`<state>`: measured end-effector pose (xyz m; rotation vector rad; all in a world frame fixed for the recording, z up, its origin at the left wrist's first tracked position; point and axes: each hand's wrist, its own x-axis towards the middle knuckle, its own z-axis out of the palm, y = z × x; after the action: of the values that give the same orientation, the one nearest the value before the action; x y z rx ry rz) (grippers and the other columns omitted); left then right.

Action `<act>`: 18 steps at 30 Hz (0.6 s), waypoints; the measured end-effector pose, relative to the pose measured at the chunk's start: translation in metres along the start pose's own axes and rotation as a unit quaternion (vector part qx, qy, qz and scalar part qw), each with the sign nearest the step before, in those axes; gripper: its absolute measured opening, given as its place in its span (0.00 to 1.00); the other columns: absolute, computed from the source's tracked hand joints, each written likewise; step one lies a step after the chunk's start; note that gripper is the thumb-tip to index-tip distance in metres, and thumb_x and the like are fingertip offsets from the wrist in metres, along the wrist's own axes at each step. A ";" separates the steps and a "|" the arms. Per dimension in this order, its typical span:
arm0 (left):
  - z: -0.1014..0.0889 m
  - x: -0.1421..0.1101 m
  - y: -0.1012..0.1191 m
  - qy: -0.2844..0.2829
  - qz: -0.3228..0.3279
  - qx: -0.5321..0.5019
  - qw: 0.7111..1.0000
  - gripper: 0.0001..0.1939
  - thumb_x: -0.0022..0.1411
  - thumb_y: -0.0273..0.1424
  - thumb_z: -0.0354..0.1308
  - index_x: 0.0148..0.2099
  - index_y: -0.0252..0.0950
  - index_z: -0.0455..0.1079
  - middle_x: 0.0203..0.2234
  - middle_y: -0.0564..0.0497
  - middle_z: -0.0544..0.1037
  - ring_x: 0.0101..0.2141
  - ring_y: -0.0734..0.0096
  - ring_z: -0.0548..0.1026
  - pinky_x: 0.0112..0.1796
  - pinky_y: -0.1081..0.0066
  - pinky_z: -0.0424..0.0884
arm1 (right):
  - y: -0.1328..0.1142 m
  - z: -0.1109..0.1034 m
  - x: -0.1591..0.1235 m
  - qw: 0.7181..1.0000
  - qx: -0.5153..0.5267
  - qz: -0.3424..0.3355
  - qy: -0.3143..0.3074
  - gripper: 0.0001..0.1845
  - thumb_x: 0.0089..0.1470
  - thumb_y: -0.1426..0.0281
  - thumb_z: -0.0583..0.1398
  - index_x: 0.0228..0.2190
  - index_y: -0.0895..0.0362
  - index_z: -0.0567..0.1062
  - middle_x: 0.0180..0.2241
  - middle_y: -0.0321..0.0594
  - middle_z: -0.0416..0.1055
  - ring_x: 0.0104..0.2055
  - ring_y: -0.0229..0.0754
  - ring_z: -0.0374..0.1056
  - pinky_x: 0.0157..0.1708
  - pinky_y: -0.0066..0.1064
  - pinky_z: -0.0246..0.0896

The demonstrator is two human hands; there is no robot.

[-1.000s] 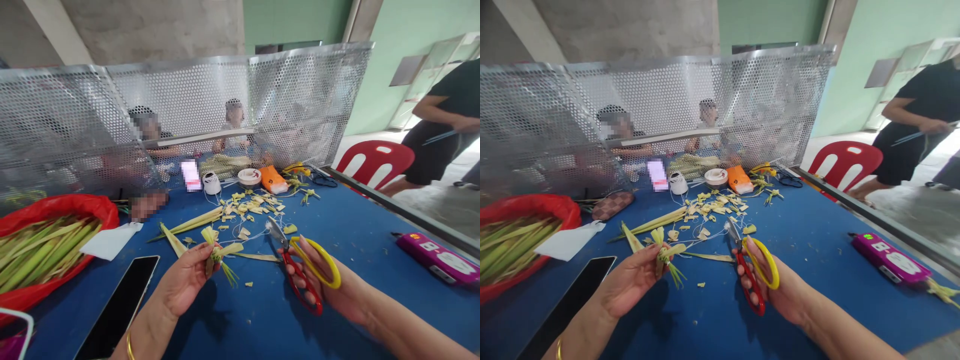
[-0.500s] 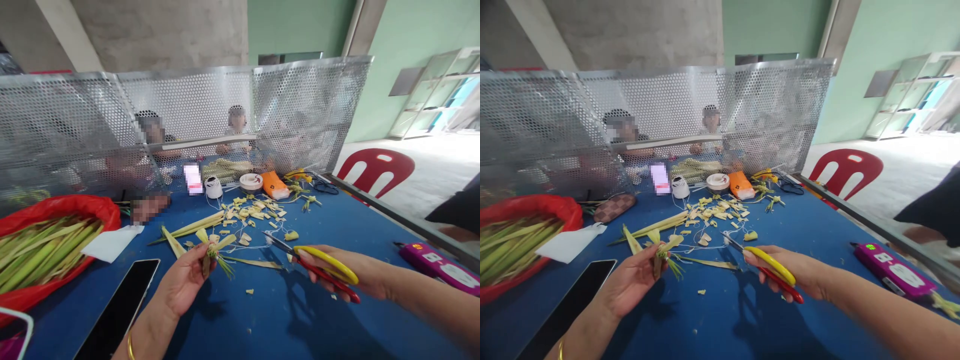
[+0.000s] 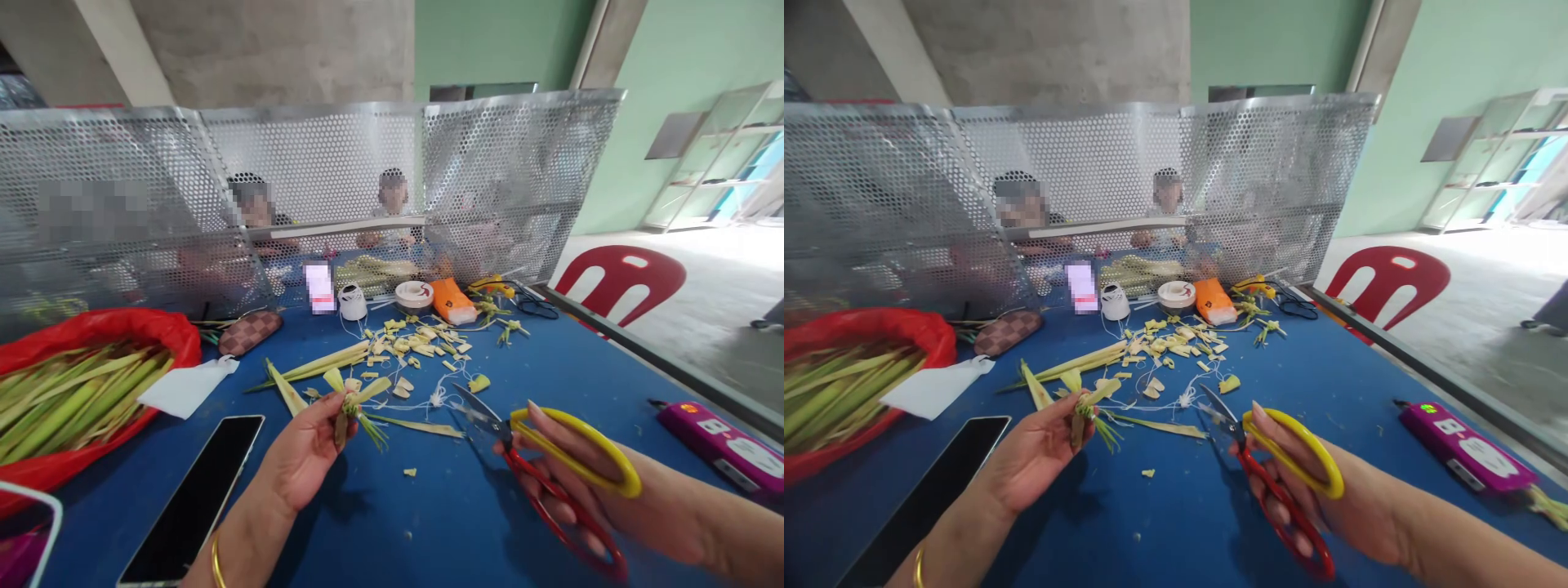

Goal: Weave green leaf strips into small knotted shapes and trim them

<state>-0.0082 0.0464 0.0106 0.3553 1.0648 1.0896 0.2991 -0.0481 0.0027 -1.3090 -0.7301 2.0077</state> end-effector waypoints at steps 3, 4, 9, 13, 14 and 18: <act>0.002 0.000 0.002 -0.002 0.011 -0.022 1.000 0.07 0.62 0.17 0.54 0.35 0.27 0.72 0.23 0.48 0.78 0.22 0.72 0.77 0.26 0.72 0.77 | 0.008 0.007 -0.006 1.000 0.025 0.005 -0.003 0.28 0.57 0.45 0.51 0.38 0.57 0.74 0.26 0.39 0.69 0.20 0.36 0.63 0.14 0.23 0.57; 0.002 0.000 0.003 -0.002 0.016 -0.028 0.999 0.07 0.62 0.17 0.53 0.35 0.27 0.72 0.22 0.48 0.78 0.22 0.72 0.77 0.26 0.72 0.77 | 0.010 0.008 -0.008 1.000 0.030 0.005 -0.005 0.28 0.57 0.46 0.51 0.37 0.57 0.74 0.26 0.40 0.69 0.20 0.35 0.63 0.14 0.23 0.57; 0.002 0.000 0.003 -0.004 0.020 -0.030 0.999 0.08 0.63 0.18 0.52 0.35 0.28 0.72 0.22 0.48 0.78 0.21 0.72 0.77 0.25 0.72 0.77 | 0.009 0.020 -0.003 0.998 0.058 0.007 -0.037 0.30 0.58 0.46 0.50 0.38 0.59 0.74 0.24 0.38 0.67 0.17 0.33 0.60 0.13 0.22 0.58; 0.003 -0.002 0.002 -0.007 0.013 -0.035 0.999 0.08 0.63 0.17 0.53 0.34 0.27 0.72 0.22 0.48 0.78 0.21 0.72 0.77 0.25 0.72 0.77 | 0.008 0.032 0.022 0.997 0.047 0.006 -0.062 0.30 0.58 0.45 0.49 0.40 0.58 0.72 0.22 0.38 0.67 0.16 0.34 0.60 0.12 0.23 0.58; 0.004 -0.003 0.002 -0.011 0.013 -0.038 0.999 0.08 0.62 0.17 0.53 0.34 0.27 0.72 0.22 0.48 0.78 0.21 0.73 0.77 0.26 0.72 0.77 | 0.008 0.035 0.028 0.997 0.045 0.007 -0.063 0.30 0.58 0.45 0.49 0.39 0.58 0.72 0.22 0.37 0.67 0.16 0.34 0.60 0.12 0.23 0.58; 0.004 -0.006 0.002 -0.022 0.018 -0.046 0.999 0.08 0.62 0.17 0.53 0.33 0.27 0.72 0.22 0.48 0.78 0.21 0.73 0.77 0.27 0.72 0.78 | 0.004 0.040 0.045 0.997 0.054 0.010 -0.053 0.29 0.56 0.44 0.52 0.35 0.58 0.72 0.23 0.36 0.65 0.17 0.33 0.59 0.12 0.23 0.58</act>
<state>-0.0064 0.0433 0.0174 0.3240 0.9682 1.1533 0.2470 -0.0215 -0.0125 -1.1592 -0.6488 2.1142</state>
